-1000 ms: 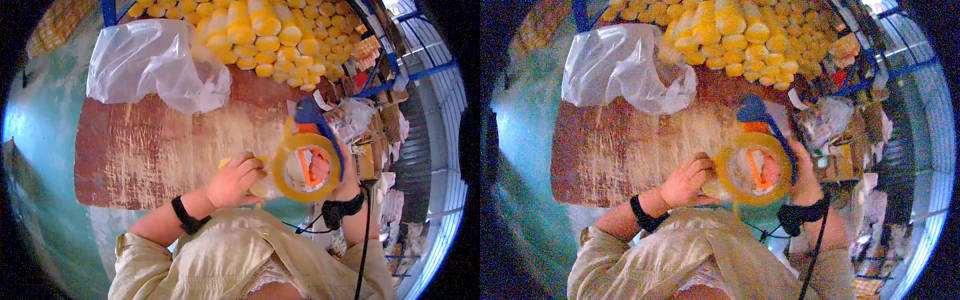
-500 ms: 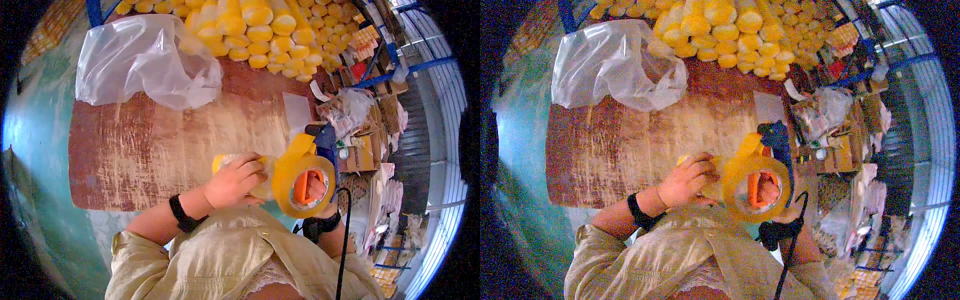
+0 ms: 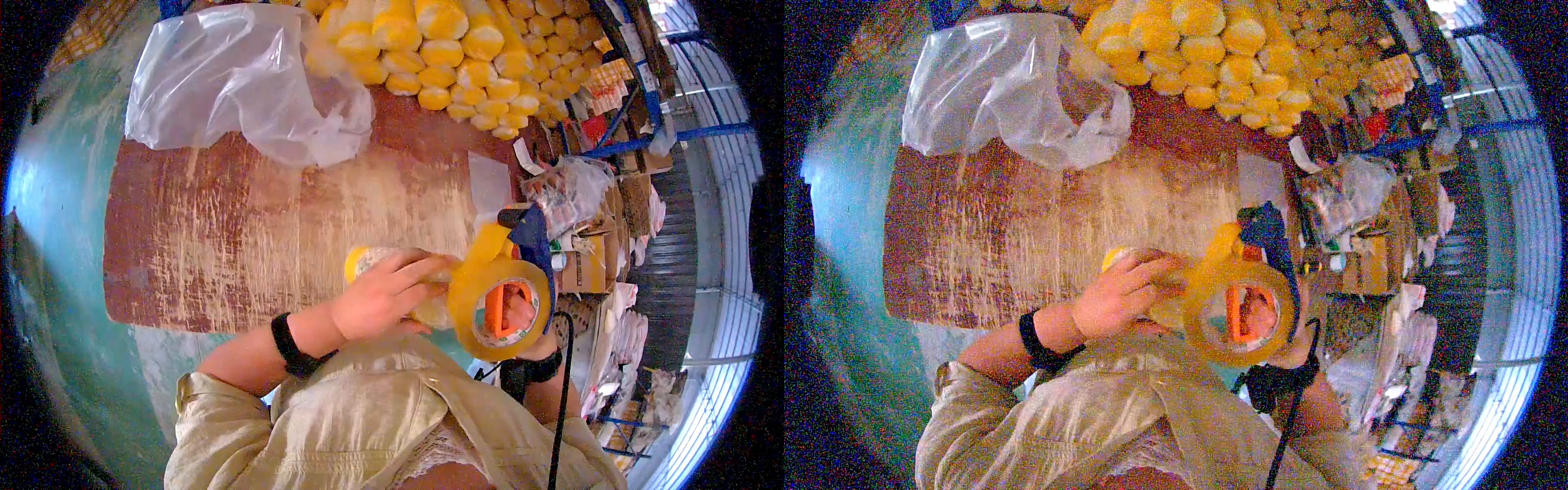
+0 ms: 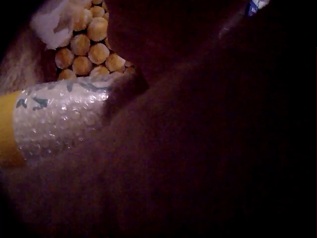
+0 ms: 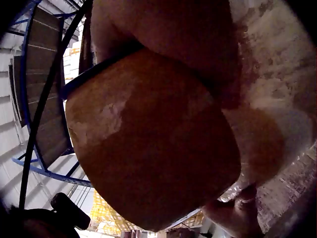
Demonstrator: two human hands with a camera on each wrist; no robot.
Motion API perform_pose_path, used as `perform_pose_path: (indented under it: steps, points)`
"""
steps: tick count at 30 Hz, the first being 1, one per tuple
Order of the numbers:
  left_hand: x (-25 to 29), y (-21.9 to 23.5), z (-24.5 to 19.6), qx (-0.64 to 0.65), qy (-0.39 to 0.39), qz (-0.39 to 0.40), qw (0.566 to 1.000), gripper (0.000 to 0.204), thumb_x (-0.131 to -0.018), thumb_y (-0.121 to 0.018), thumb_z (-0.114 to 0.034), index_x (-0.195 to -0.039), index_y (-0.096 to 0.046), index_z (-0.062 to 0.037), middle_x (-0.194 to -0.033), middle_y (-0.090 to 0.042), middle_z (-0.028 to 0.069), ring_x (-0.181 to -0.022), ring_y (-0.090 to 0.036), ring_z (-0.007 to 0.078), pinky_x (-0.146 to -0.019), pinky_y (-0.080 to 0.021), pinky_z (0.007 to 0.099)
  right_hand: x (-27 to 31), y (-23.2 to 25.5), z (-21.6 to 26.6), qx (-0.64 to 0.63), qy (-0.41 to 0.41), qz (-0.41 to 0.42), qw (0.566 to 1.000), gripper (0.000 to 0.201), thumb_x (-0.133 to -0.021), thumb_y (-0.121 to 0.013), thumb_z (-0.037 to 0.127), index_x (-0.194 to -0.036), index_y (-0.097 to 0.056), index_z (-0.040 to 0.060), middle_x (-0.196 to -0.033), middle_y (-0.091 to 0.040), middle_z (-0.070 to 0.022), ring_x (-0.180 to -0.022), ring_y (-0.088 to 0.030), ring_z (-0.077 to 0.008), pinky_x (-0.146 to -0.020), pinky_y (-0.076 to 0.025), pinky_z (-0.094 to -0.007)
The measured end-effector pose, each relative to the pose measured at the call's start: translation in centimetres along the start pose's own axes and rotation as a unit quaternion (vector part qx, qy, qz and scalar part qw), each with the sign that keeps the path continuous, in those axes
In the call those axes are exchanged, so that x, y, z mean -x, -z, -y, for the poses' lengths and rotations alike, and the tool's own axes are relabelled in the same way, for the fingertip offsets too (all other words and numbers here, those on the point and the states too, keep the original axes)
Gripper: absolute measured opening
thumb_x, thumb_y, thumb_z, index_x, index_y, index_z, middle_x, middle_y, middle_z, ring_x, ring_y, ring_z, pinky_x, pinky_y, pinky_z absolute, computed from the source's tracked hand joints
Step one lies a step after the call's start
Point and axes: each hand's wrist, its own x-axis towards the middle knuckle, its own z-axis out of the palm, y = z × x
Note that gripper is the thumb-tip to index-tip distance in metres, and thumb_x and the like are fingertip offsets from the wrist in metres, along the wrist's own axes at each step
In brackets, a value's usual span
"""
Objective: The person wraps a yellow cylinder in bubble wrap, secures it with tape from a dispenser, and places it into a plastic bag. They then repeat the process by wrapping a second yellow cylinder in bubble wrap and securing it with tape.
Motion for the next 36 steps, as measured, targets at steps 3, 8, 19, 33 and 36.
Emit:
perform_pose_path:
  steps: [3,8,19,33,36]
  points:
    - [-0.3,0.3,-0.1,-0.016,0.001,-0.002,1.000,0.051,-0.060,-0.072,-0.026,-0.103,-0.053,-0.0056,-0.117,-0.046,0.0146,-0.103,-0.047,0.0336,-0.086,-0.042,0.0402,0.5,7.3,2.8,0.318,0.097,0.023,0.943,0.045,-0.088,-0.037,0.034,-0.123,-0.039,0.0072,-0.112,-0.051,-0.0082,-0.101,-0.052,-0.0208,-0.088,-0.044,-0.0339]
    - [-1.0,0.6,-0.9,-0.060,0.029,-0.037,0.997,0.028,-0.063,-0.069,-0.022,-0.081,-0.055,-0.0058,-0.094,-0.052,0.0106,-0.084,-0.052,0.0281,-0.071,-0.046,0.0368,0.3,5.2,1.4,0.236,0.106,0.038,0.965,0.045,-0.088,-0.038,0.038,-0.120,-0.043,0.0073,-0.110,-0.053,-0.0086,-0.101,-0.052,-0.0216,-0.089,-0.043,-0.0344]
    - [-0.9,1.1,-2.9,-0.091,0.107,-0.064,0.988,0.023,-0.069,-0.066,-0.019,-0.085,-0.054,-0.0097,-0.060,-0.051,0.0072,-0.057,-0.053,0.0273,-0.055,-0.045,0.0383,-1.0,2.0,-0.5,0.210,0.036,0.153,0.965,0.057,-0.087,-0.037,0.050,-0.116,-0.049,0.0029,-0.107,-0.058,-0.0116,-0.098,-0.056,-0.0255,-0.089,-0.044,-0.0375]
    - [-0.4,1.1,-2.6,-0.026,0.218,-0.015,0.975,0.024,-0.079,-0.058,-0.016,-0.103,-0.058,-0.0095,-0.079,-0.061,0.0094,-0.074,-0.059,0.0304,-0.067,-0.048,0.0387,-0.3,1.4,-0.7,0.145,-0.020,0.139,0.979,0.060,-0.082,-0.041,0.051,-0.115,-0.049,0.0009,-0.098,-0.060,-0.0142,-0.079,-0.059,-0.0257,-0.072,-0.049,-0.0357]
    - [-1.3,1.4,-2.8,0.113,0.313,-0.011,0.943,0.022,-0.083,-0.054,-0.016,-0.102,-0.058,-0.0060,-0.088,-0.063,0.0115,-0.083,-0.060,0.0274,-0.075,-0.047,0.0357,-1.8,6.1,1.7,0.122,-0.083,0.303,0.942,0.063,-0.082,-0.041,0.056,-0.114,-0.047,0.0022,-0.086,-0.060,-0.0121,-0.066,-0.057,-0.0221,-0.058,-0.050,-0.0339]
